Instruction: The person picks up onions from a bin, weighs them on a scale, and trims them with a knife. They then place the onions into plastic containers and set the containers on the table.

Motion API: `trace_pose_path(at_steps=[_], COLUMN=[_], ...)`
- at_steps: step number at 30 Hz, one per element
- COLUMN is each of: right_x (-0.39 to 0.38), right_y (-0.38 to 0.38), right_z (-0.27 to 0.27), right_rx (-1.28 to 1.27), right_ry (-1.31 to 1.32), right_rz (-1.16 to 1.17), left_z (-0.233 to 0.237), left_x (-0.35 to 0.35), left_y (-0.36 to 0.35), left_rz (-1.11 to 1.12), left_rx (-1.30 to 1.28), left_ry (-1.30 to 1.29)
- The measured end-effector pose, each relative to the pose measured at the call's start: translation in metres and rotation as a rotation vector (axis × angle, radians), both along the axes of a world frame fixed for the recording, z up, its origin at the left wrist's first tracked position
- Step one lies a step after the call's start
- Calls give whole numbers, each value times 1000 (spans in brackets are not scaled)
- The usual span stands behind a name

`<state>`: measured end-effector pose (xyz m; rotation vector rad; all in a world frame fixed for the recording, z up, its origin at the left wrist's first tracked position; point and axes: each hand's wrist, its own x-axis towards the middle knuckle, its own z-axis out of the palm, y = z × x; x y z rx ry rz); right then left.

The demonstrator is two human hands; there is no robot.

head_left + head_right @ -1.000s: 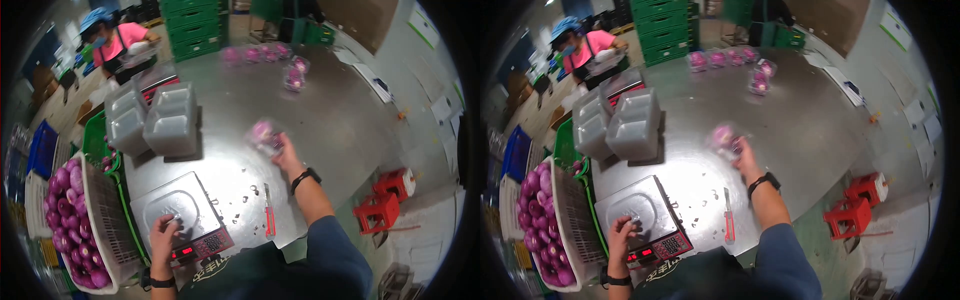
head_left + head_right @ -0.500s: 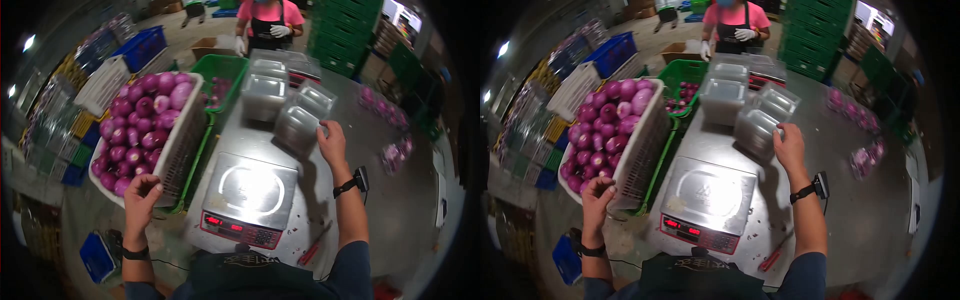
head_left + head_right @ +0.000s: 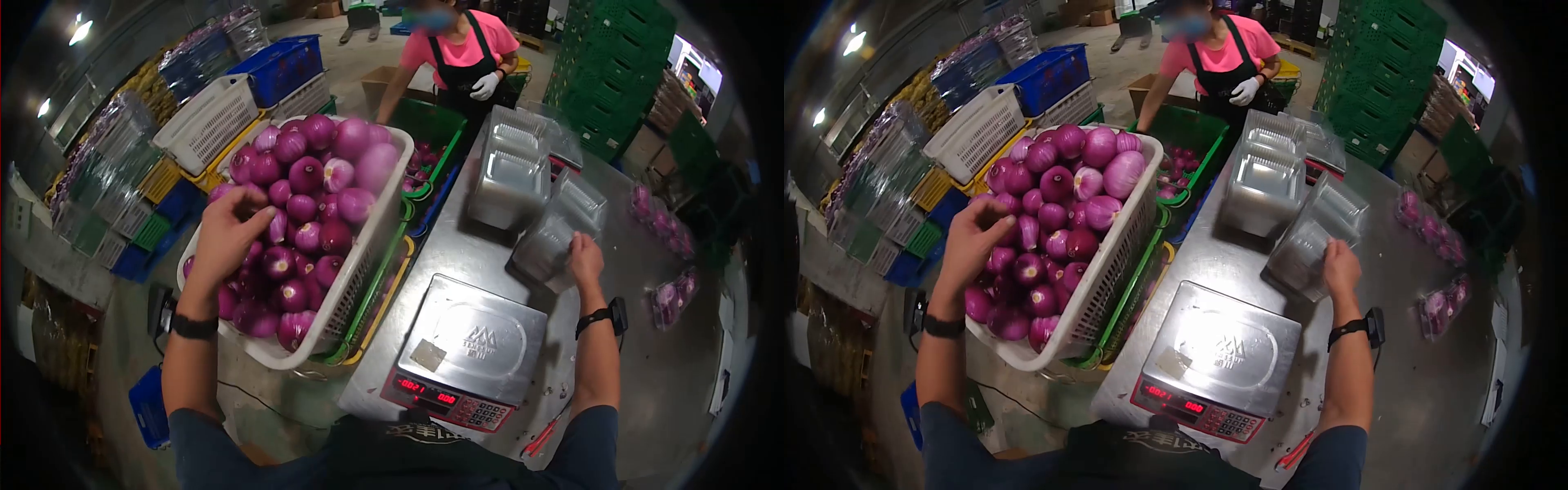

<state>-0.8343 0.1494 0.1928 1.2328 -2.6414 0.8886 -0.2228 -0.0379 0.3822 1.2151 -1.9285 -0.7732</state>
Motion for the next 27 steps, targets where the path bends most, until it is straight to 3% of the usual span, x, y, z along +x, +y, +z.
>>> trace_pose_path(at_steps=[4, 5, 7, 10, 14, 18, 22, 24, 27], right_x=[36, 63, 132, 214, 302, 332, 332, 329, 331], right_y=[14, 25, 54, 105, 140, 141, 136, 126, 104], right_z=[48, 61, 63, 11, 7, 32, 32, 34, 47], right_rx=[-474, -463, -390, -140, 206, 158, 81, 15, -102], right_ry=[-50, -23, 109, 196, -28, -112, -245, -233, -292], right_rz=[-98, 15, 249, 497, 578, 513, 408, 390, 335], left_z=[-10, -13, -19, -35, -76, -83, -75, -69, -57], left_x=[-25, -34, -56, -99, -146, -163, -155, -150, -130], left_y=[-72, -88, -119, -153, -195, -211, -209, -201, -170], left_rz=[-52, -63, -89, -179, -210, -126, -144, -153, -241], left_rx=[-269, -271, -510, -659, -702, -576, -619, -452, -390], left_ry=[-156, -152, -311, -452, -557, -692, -614, -508, -90])
